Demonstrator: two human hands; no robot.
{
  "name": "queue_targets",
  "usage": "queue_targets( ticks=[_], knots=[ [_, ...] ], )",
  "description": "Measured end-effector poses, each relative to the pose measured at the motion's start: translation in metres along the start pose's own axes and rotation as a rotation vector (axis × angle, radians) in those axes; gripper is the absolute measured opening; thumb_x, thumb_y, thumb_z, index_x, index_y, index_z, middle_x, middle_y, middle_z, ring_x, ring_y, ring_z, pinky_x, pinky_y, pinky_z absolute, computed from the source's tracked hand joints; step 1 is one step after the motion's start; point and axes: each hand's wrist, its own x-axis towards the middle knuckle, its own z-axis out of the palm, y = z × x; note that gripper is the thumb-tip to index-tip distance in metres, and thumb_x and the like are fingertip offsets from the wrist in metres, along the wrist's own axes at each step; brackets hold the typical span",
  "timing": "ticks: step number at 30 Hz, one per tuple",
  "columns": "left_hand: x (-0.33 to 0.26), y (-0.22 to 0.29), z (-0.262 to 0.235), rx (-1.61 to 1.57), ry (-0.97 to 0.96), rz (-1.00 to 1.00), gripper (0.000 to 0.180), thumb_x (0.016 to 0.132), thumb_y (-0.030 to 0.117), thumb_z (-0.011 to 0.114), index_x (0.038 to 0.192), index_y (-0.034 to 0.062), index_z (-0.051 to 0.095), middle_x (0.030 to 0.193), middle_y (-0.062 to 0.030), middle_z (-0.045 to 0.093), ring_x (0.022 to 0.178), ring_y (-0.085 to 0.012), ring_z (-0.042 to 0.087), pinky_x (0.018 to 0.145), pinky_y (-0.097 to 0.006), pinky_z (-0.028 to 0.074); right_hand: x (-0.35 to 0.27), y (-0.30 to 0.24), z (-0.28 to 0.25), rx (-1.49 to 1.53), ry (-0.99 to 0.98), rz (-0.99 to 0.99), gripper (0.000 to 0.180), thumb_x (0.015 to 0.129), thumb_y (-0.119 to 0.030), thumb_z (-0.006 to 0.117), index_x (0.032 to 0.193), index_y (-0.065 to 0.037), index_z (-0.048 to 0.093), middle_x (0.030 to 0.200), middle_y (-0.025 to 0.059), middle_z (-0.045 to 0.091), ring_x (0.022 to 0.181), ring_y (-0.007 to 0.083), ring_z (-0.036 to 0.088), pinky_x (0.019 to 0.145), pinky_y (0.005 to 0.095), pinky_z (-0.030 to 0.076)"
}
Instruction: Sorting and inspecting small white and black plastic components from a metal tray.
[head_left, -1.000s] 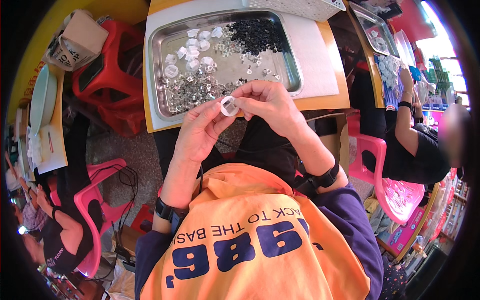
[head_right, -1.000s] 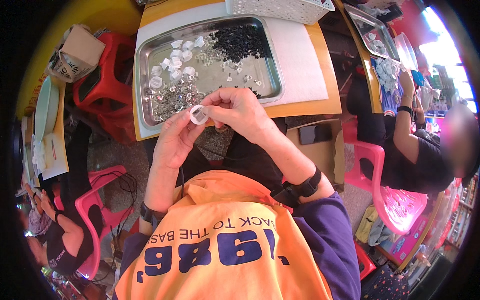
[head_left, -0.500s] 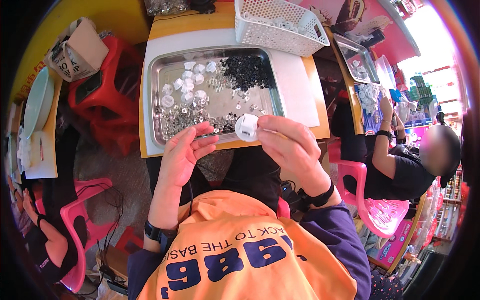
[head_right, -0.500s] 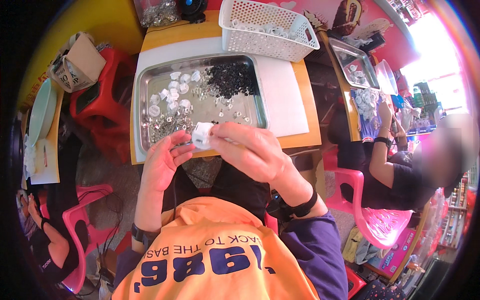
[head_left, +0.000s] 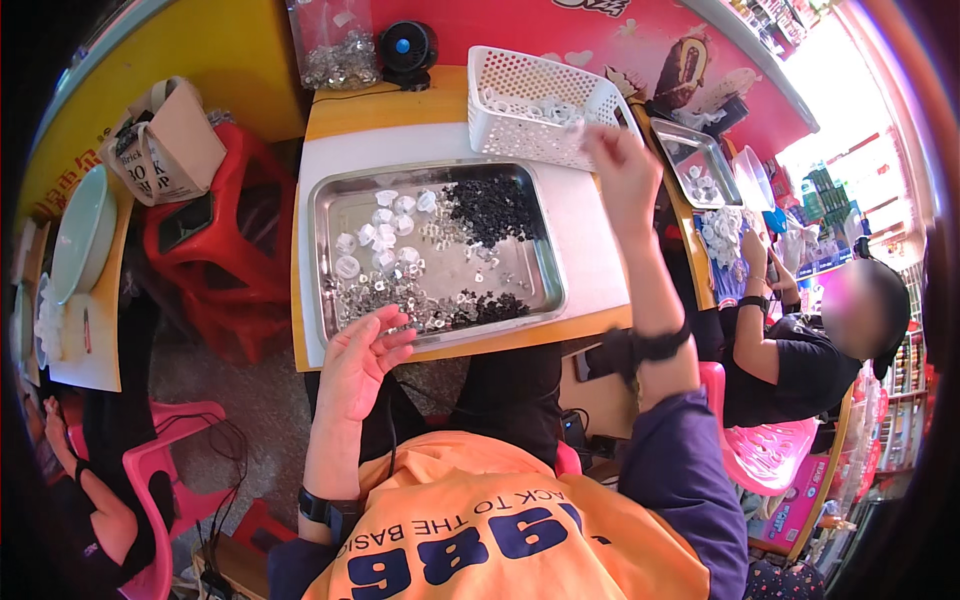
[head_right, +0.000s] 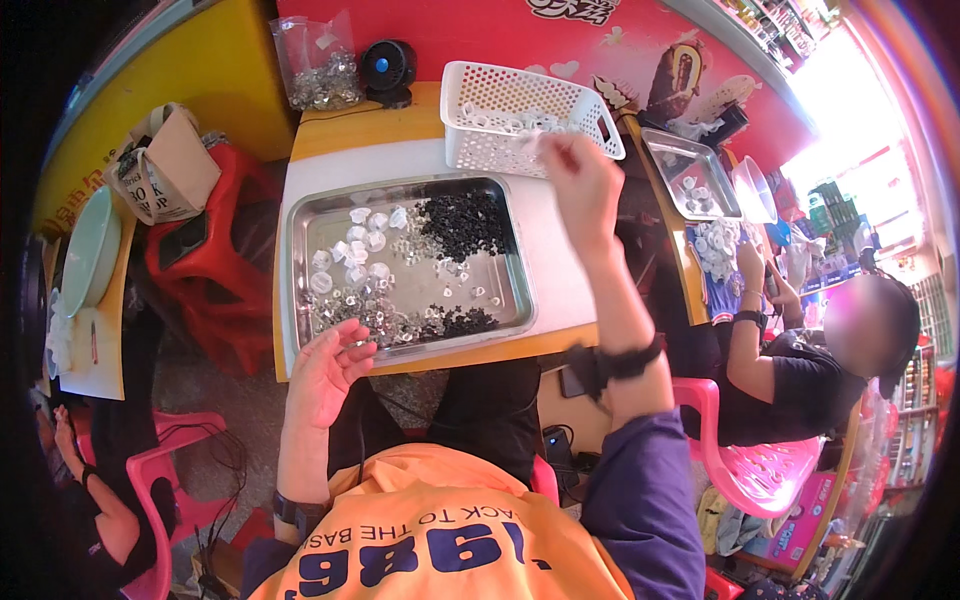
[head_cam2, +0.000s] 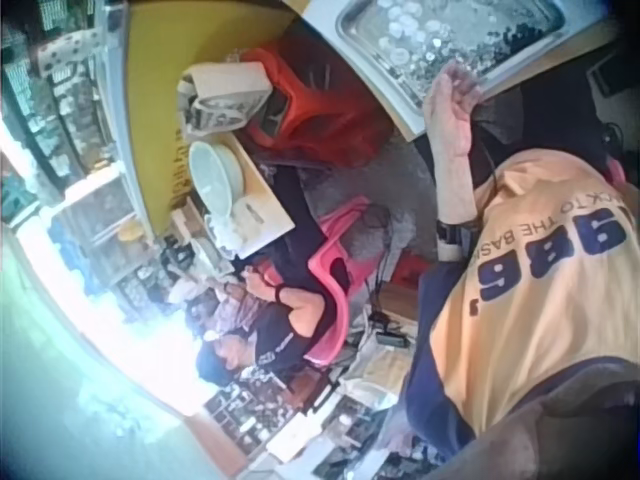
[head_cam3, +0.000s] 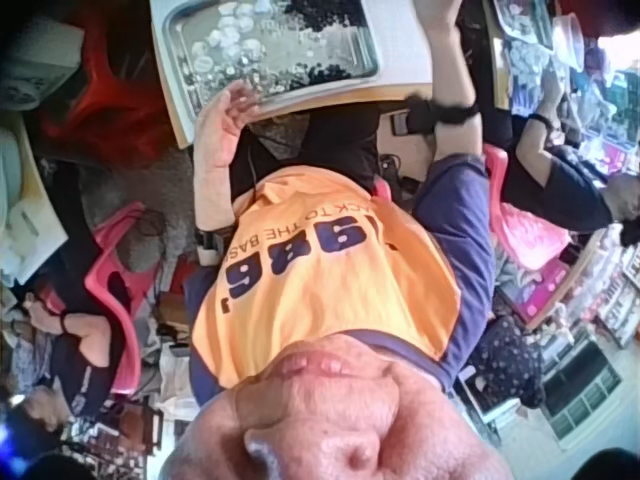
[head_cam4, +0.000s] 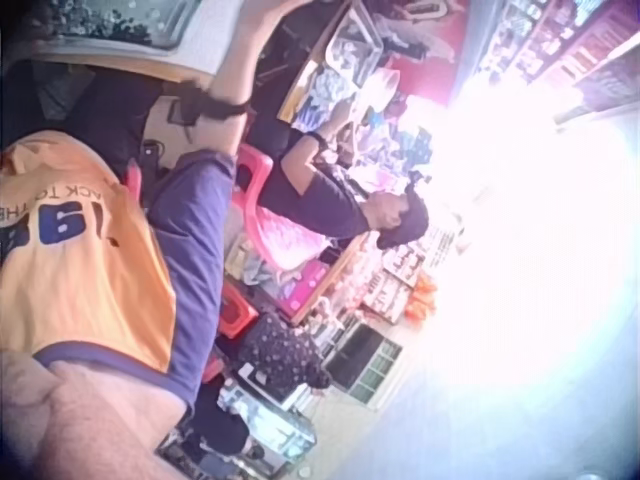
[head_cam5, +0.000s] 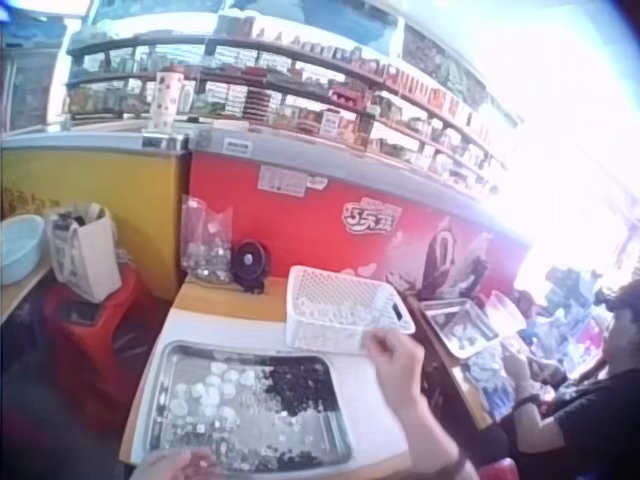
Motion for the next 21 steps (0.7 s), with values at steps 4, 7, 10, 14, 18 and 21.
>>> queue_targets(
  ticks=[4, 7, 10, 14, 18, 21],
  knots=[
    [-0.002, 0.011, -0.004, -0.031, 0.008, 0.049, 0.032, 0.094, 0.016, 0.048, 0.117, -0.0050, 0.053, 0.105, -0.0153, 0.062, 0.094, -0.0253, 0.063, 0.077, -0.033, 0.056, 0.068, 0.090, 0.011, -0.343, -0.004, -0.037, 0.018, 0.080, -0.017, 0.063, 0.093, -0.006, 0.067, 0.082, 0.0132, 0.066, 0.074, 0.0266, 0.065, 0.069, 0.0344, 0.049],
    [-0.003, 0.018, -0.007, -0.038, 0.019, 0.070, 0.032, 0.094, 0.015, 0.048, 0.118, -0.0053, 0.052, 0.106, -0.0150, 0.061, 0.094, -0.0246, 0.063, 0.077, -0.031, 0.056, 0.075, 0.124, 0.022, -0.457, -0.006, -0.049, 0.019, 0.079, -0.017, 0.063, 0.096, -0.008, 0.066, 0.087, 0.0133, 0.065, 0.079, 0.0272, 0.064, 0.072, 0.0351, 0.049],
    [-0.004, 0.022, -0.016, -0.025, 0.074, 0.084, 0.032, 0.093, 0.015, 0.048, 0.118, -0.0053, 0.052, 0.106, -0.0149, 0.061, 0.094, -0.0244, 0.063, 0.077, -0.031, 0.056, 0.043, 0.054, 0.059, -0.148, 0.008, -0.202, 0.020, 0.078, -0.015, 0.064, 0.096, -0.006, 0.066, 0.091, 0.0139, 0.065, 0.081, 0.0273, 0.063, 0.075, 0.0353, 0.049],
    [-0.001, 0.023, -0.013, -0.031, 0.091, 0.075, 0.031, 0.093, 0.014, 0.049, 0.117, -0.0053, 0.052, 0.105, -0.0149, 0.062, 0.094, -0.0242, 0.063, 0.077, -0.031, 0.056, -0.019, -0.006, 0.111, 0.087, -0.489, -0.364, 0.025, 0.074, -0.017, 0.068, 0.095, -0.004, 0.066, 0.094, 0.0133, 0.064, 0.086, 0.0291, 0.061, 0.080, 0.0378, 0.047],
    [-0.001, 0.021, -0.003, -0.032, 0.076, 0.060, 0.032, 0.093, 0.014, 0.049, 0.118, -0.0055, 0.052, 0.105, -0.0150, 0.062, 0.092, -0.0241, 0.064, 0.077, -0.032, 0.056, -0.045, 0.008, 0.145, -0.042, -0.564, -0.329, 0.031, 0.069, -0.023, 0.071, 0.094, -0.004, 0.067, 0.092, 0.0128, 0.062, 0.093, 0.0297, 0.058, 0.083, 0.0380, 0.045],
    [-0.002, 0.018, -0.003, -0.026, 0.075, 0.043, 0.031, 0.093, 0.013, 0.049, 0.118, -0.0054, 0.052, 0.105, -0.0151, 0.062, 0.092, -0.0243, 0.064, 0.077, -0.032, 0.056, -0.051, 0.013, 0.149, -0.100, -0.607, -0.298, 0.025, 0.071, -0.020, 0.069, 0.091, -0.004, 0.067, 0.090, 0.0122, 0.062, 0.091, 0.0289, 0.058, 0.081, 0.0376, 0.046]
  ],
)
